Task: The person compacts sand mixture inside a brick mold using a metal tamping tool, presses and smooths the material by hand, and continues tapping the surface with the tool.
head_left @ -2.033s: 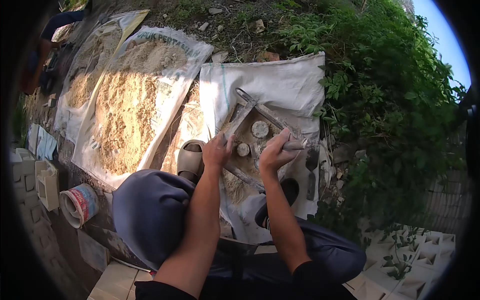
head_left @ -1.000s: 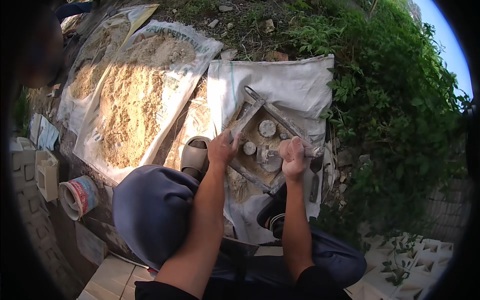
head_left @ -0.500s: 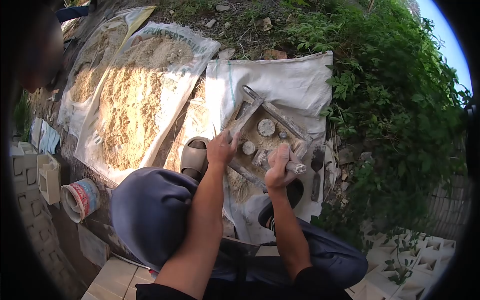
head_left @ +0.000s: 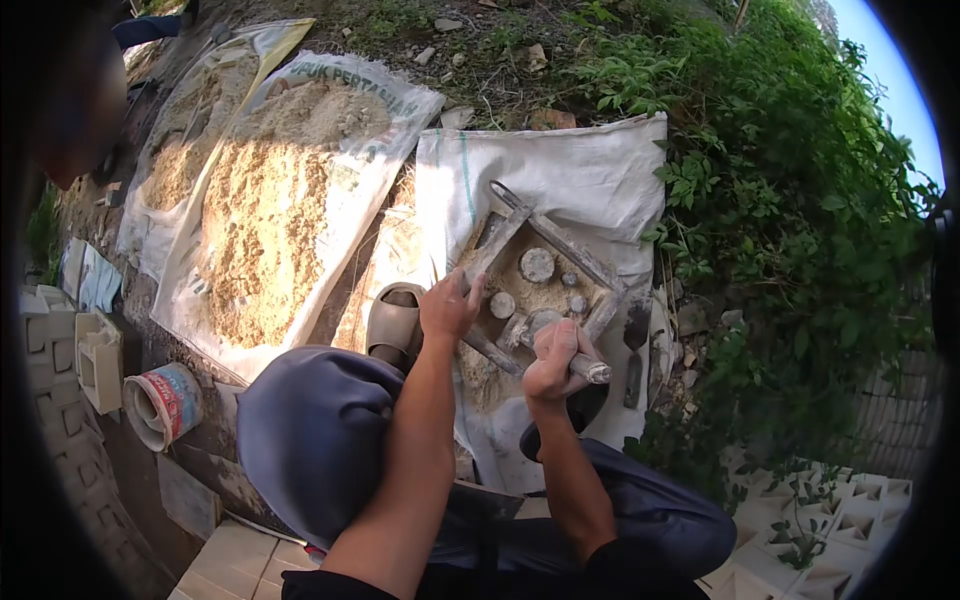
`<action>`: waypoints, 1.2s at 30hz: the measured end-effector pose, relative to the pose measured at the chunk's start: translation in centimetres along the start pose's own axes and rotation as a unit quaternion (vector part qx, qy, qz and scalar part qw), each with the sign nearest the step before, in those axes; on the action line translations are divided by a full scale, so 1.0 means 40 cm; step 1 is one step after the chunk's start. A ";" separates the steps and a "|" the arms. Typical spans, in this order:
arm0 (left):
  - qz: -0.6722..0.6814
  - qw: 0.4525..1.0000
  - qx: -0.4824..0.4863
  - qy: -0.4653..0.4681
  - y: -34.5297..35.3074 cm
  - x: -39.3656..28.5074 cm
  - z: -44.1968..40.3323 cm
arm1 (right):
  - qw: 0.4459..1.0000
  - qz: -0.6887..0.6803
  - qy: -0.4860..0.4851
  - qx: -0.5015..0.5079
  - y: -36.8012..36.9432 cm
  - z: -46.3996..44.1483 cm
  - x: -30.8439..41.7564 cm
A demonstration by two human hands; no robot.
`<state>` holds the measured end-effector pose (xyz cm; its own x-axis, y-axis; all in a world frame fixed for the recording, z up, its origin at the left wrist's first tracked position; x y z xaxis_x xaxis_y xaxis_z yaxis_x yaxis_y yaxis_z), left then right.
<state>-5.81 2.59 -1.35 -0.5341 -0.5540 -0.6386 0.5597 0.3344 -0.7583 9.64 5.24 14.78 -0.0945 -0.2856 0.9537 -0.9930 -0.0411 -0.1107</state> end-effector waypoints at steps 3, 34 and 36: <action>0.005 1.000 -0.001 0.003 -0.002 0.005 0.003 | 0.996 -0.074 -0.024 -0.038 -0.030 -0.036 0.053; -0.014 1.000 0.014 0.003 0.000 -0.006 0.000 | 1.000 -0.013 0.022 0.003 -0.007 -0.103 -0.046; -0.009 1.000 0.015 0.004 -0.001 -0.011 -0.003 | 0.999 -0.015 0.044 0.010 -0.013 -0.098 -0.037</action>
Point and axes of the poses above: each hand's wrist, its own z-axis away from the middle knuckle, its own y-axis out of the palm, x = y × z, the point moved 6 cm from there along -z, towards the middle knuckle, and after that the axes turned 2 degrees about x, right-handed, at the moved point
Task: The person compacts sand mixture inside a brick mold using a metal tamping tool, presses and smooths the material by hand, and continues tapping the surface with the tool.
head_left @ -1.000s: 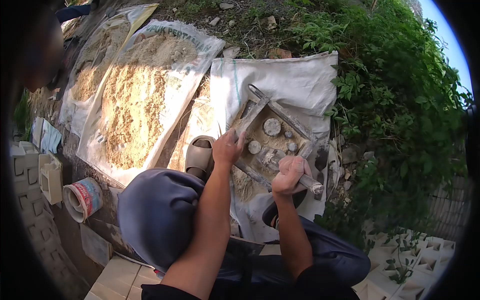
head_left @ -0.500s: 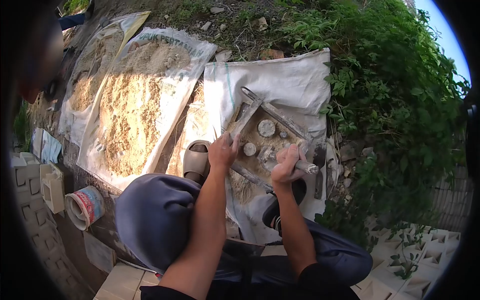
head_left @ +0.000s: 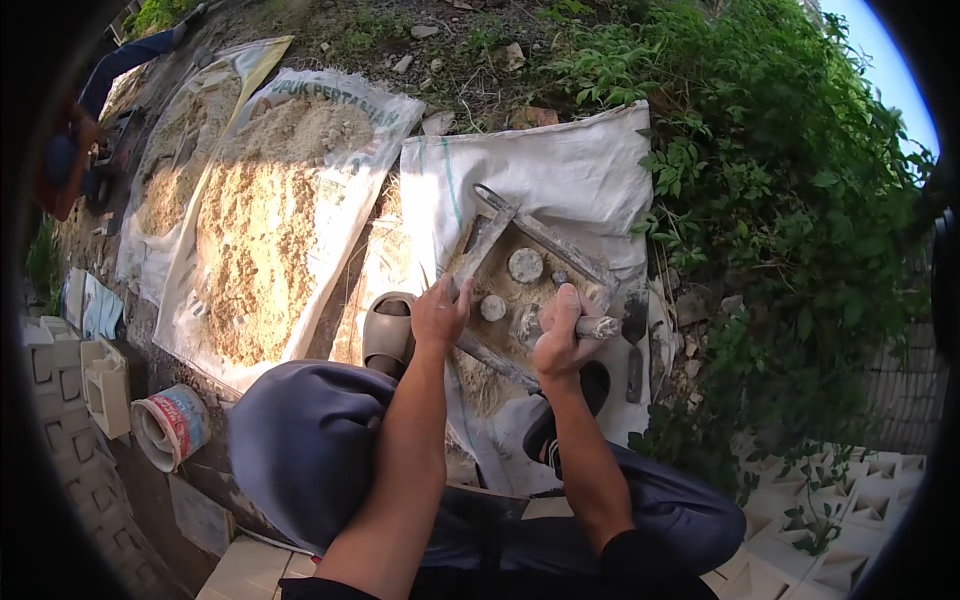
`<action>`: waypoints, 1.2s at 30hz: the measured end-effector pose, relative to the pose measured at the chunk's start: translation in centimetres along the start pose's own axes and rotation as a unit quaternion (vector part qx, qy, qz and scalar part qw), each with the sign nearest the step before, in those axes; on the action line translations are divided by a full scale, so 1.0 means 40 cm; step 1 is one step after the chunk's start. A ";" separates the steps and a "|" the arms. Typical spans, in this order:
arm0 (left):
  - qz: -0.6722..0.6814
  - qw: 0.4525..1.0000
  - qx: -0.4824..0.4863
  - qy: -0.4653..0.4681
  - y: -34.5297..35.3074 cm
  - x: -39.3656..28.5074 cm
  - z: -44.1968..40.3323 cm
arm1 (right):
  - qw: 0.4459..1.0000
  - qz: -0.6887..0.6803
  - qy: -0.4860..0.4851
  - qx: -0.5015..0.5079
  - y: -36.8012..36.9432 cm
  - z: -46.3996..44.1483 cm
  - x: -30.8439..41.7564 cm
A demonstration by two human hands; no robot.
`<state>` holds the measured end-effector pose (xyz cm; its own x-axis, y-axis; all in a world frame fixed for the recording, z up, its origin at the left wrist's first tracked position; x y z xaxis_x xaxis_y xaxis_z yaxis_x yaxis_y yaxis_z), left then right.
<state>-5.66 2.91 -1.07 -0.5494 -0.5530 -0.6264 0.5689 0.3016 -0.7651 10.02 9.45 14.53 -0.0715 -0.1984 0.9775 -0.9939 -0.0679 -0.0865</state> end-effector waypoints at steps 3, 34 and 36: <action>0.001 1.000 -0.007 0.001 0.003 0.011 0.007 | 0.996 -0.086 0.013 -0.036 -0.004 -0.008 0.099; 0.060 0.997 -0.040 0.026 -0.003 0.025 0.009 | 0.981 -0.164 0.079 -0.067 0.096 -0.166 -0.058; 0.064 0.997 -0.034 0.018 -0.010 0.009 0.006 | 0.987 -0.121 0.060 -0.090 0.090 -0.147 -0.052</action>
Point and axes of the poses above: each hand's wrist, its own z-axis away from the middle knuckle, its own y-axis out of the palm, x = y × z, the point moved 6 cm from there along -z, towards the middle knuckle, and after that the axes turned 2 degrees about x, right-handed, at the moved point
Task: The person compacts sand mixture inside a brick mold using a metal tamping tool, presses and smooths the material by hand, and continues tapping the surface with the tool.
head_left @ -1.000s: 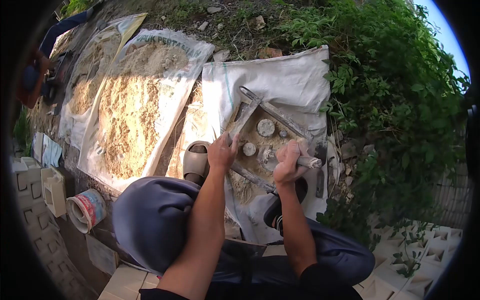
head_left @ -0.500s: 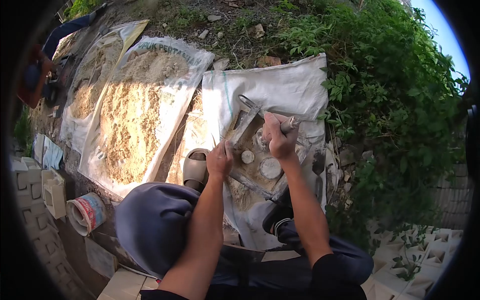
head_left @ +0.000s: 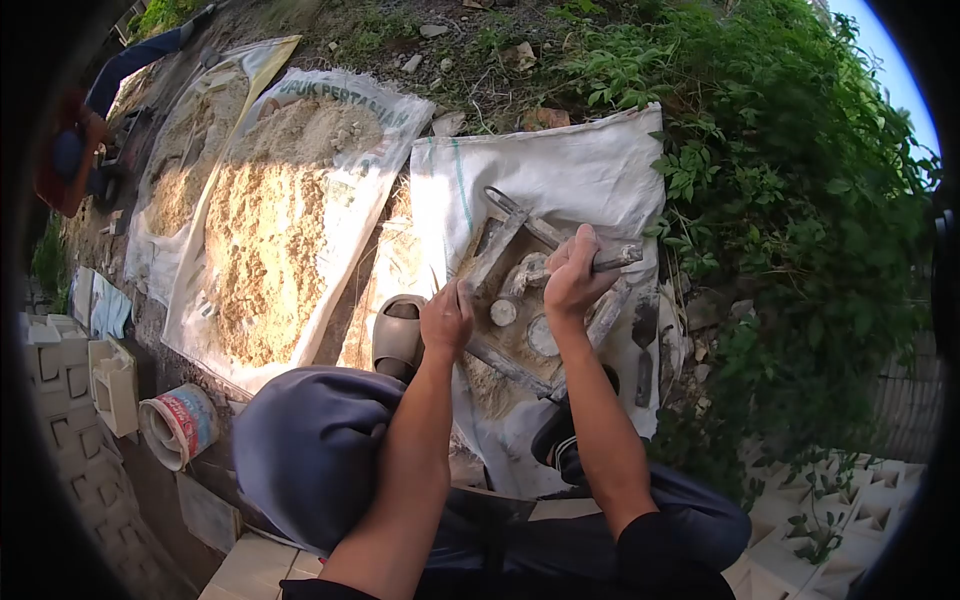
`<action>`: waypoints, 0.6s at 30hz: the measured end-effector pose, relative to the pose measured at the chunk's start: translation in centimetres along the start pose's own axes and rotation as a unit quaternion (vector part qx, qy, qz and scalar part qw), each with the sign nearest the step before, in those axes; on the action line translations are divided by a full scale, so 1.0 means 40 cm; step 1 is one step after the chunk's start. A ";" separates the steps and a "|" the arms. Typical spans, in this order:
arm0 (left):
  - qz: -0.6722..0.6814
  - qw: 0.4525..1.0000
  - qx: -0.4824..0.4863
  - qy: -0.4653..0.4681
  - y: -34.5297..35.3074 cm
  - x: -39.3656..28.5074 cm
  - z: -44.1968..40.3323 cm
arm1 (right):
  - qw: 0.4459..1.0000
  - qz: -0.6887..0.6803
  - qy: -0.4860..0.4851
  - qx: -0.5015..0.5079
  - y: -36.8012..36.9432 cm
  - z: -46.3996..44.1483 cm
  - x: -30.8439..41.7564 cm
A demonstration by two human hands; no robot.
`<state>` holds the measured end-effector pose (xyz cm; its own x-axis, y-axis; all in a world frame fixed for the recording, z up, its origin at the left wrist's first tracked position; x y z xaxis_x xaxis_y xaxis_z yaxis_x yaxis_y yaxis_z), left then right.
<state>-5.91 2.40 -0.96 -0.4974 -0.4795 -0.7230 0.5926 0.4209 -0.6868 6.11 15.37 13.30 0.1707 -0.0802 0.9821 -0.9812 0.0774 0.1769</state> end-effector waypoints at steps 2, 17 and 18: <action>0.000 1.000 -0.001 -0.001 0.007 -0.001 0.007 | 1.000 -0.012 0.010 -0.004 -0.001 0.000 0.030; -0.008 1.000 -0.013 0.019 0.010 0.014 0.001 | 0.996 0.030 -0.047 -0.064 0.028 0.096 0.004; -0.010 1.000 -0.017 0.024 0.005 0.006 0.000 | 0.999 0.014 -0.030 -0.035 0.041 0.104 0.020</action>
Point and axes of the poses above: each hand's wrist, its own z-axis away from the middle knuckle, its own y-axis out of the palm, x = y × z, the point moved 6 cm from there along -z, towards the middle knuckle, and after that the axes turned 2 degrees about x, right-handed, at the moved point
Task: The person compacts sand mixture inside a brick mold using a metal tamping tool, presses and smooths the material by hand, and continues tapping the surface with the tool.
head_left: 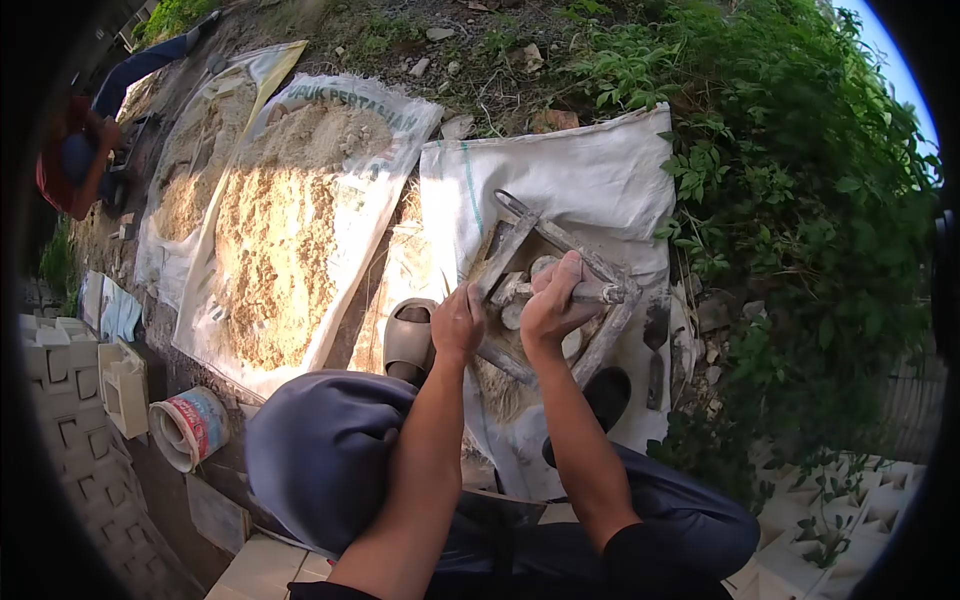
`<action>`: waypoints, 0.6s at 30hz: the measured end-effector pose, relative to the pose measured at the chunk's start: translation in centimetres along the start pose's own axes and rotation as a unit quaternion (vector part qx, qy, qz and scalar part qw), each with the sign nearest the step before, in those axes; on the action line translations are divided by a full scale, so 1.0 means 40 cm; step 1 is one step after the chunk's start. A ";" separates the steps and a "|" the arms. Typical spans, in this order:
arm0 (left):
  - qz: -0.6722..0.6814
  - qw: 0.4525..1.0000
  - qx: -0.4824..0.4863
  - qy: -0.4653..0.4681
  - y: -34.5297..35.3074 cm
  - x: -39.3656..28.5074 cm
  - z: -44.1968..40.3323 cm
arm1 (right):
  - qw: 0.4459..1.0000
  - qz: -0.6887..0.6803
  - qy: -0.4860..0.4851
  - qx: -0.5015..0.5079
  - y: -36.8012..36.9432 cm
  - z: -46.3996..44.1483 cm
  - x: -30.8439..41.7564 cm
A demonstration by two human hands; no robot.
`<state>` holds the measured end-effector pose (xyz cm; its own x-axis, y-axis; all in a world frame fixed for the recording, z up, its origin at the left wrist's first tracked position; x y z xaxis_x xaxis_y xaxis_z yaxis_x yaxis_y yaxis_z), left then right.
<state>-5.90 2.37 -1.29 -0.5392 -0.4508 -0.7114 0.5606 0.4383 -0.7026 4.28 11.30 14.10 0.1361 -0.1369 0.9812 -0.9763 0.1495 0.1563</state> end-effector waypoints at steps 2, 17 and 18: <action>0.003 1.000 -0.004 0.000 -0.002 -0.010 0.009 | 1.000 0.002 0.018 0.019 0.012 -0.022 0.018; -0.004 1.000 0.008 -0.026 -0.003 -0.001 0.001 | 0.999 -0.041 -0.003 -0.011 -0.002 -0.112 0.068; 0.006 1.000 0.007 -0.015 0.001 0.002 0.002 | 0.998 -0.048 -0.017 -0.027 -0.012 -0.122 0.098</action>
<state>-5.88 2.29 -1.38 -0.5134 -0.4687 -0.7189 0.5753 0.4336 -0.6936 6.11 15.48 18.44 0.2214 -0.1864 0.9572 -0.9485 0.1868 0.2558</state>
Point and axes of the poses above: each hand's wrist, its own z-axis away from the middle knuckle, its own y-axis out of the palm, x = y × z, the point moved 6 cm from there along -z, towards the middle knuckle, and after that the axes turned 2 degrees about x, right-handed, at the moved point
